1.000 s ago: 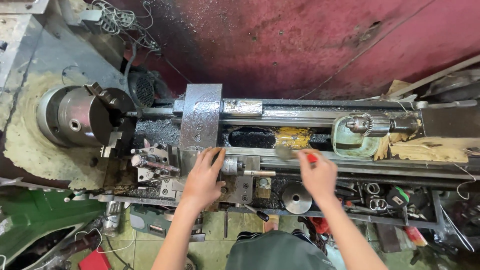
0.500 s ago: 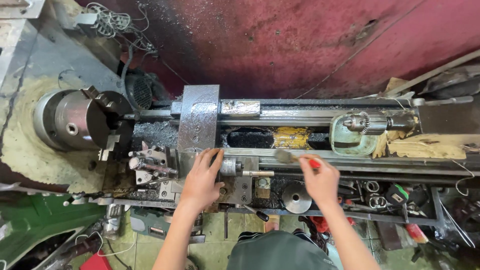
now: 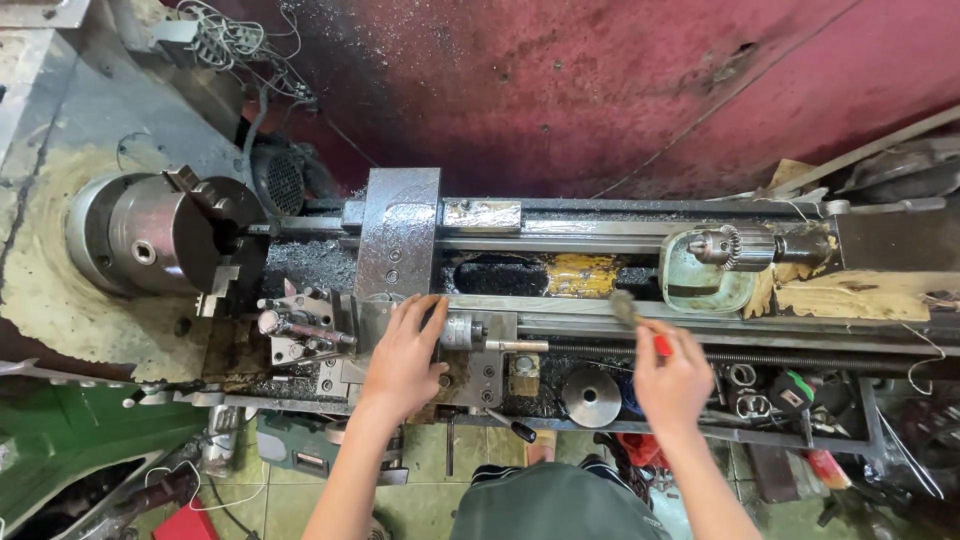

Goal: Brushing a metal part mounted on a lathe with a small brush

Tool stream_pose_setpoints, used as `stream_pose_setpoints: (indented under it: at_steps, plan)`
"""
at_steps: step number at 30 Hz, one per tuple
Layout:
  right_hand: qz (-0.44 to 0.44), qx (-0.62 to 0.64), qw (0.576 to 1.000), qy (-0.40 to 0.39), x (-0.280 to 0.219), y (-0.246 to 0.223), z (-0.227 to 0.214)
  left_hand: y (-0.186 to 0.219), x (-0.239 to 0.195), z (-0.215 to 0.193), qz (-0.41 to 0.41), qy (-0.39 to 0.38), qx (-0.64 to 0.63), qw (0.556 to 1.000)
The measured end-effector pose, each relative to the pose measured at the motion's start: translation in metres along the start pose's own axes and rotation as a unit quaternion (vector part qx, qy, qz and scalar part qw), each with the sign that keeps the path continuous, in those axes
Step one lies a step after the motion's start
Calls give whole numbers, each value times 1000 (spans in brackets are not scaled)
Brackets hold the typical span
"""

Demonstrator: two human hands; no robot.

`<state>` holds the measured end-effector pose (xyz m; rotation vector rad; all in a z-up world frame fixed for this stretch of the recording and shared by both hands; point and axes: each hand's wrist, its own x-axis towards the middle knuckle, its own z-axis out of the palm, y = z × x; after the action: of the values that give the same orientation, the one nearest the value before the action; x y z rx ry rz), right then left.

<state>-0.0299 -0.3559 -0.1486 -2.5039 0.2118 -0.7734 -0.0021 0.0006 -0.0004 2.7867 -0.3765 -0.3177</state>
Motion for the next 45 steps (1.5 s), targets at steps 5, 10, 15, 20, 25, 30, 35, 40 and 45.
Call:
stream_pose_setpoints:
  at_steps: [5, 10, 15, 20, 25, 30, 35, 40, 45]
  plan:
    - [-15, 146, 987, -60, 13, -63, -10, 0, 1, 0, -1, 1, 4, 1000]
    - [4, 206, 975, -81, 18, -76, -20, -5, 0, 5, 3, 2, 11, 1000]
    - [22, 152, 977, -145, 19, -56, -26, -6, 0, 7, 5, 6, 10, 1000]
    - [23, 108, 990, -83, 28, -44, -42, -4, 0, 5, 7, 9, 9, 1000]
    - [-13, 120, 993, -18, 31, -41, -38, -7, 0, 7, 5, 20, 5, 1000]
    - [-23, 49, 999, -4, 26, -43, -30, -7, 1, 6, 2, 17, -13, 1000]
    - [1, -10, 1000, -9, 6, -24, -37, -2, -3, 5, -7, 15, -20, 1000]
    - [21, -5, 999, -48, 2, -18, -19, 0, 1, 0, -11, 16, -29, 999]
    - [4, 118, 986, -122, 5, -61, -5, -7, 0, 7, -1, 25, -15, 1000]
